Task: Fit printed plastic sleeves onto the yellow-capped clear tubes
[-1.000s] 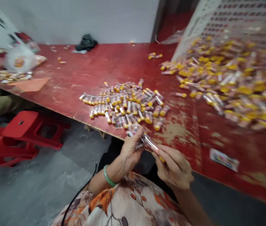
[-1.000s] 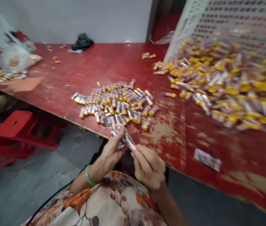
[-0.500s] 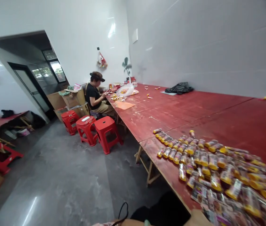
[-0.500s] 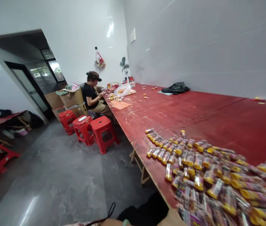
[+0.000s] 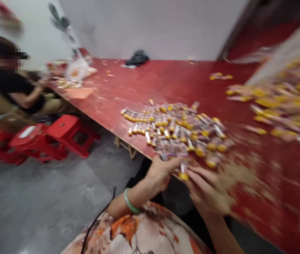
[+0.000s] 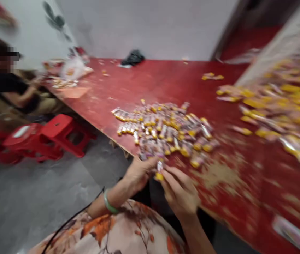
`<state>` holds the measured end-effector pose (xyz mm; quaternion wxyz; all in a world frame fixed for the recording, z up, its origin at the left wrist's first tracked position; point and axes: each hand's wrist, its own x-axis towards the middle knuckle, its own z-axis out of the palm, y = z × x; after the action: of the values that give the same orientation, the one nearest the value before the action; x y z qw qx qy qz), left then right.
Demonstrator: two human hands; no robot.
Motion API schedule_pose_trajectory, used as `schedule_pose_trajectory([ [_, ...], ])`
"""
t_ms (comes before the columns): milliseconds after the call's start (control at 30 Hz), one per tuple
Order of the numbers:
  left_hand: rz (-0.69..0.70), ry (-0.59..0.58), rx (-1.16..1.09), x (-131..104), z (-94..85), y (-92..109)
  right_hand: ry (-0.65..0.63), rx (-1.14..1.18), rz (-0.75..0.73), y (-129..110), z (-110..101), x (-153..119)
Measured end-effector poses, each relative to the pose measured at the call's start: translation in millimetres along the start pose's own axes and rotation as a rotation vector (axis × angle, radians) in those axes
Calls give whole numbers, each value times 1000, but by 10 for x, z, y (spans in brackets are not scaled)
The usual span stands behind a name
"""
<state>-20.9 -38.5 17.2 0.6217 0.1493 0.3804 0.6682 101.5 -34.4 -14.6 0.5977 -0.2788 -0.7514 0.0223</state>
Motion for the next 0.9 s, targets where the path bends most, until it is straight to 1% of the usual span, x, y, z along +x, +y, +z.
schedule_pose_trajectory([
  [67,-114,-45,19,66,-1,15,-12,-114,73,25,30,-81],
  [133,-162,-76,8,129,-1,-3,19,-128,142,54,38,-103],
  [200,-196,-92,7,155,5,-35,34,-94,188,59,7,-75],
  [300,-222,-92,24,162,31,-83,-1,-36,251,37,-82,-20],
  [367,-233,-105,35,166,62,-110,19,-30,286,20,-130,-7],
  [500,-272,-139,64,156,132,-153,111,-163,258,-21,-148,-10],
  [667,-280,-127,68,89,185,-200,159,-275,255,-88,-149,2],
  [800,-275,-151,96,36,187,-244,204,-302,268,-109,-162,-17],
  [900,-272,-153,82,8,187,-271,208,-348,276,-98,-163,-39],
])
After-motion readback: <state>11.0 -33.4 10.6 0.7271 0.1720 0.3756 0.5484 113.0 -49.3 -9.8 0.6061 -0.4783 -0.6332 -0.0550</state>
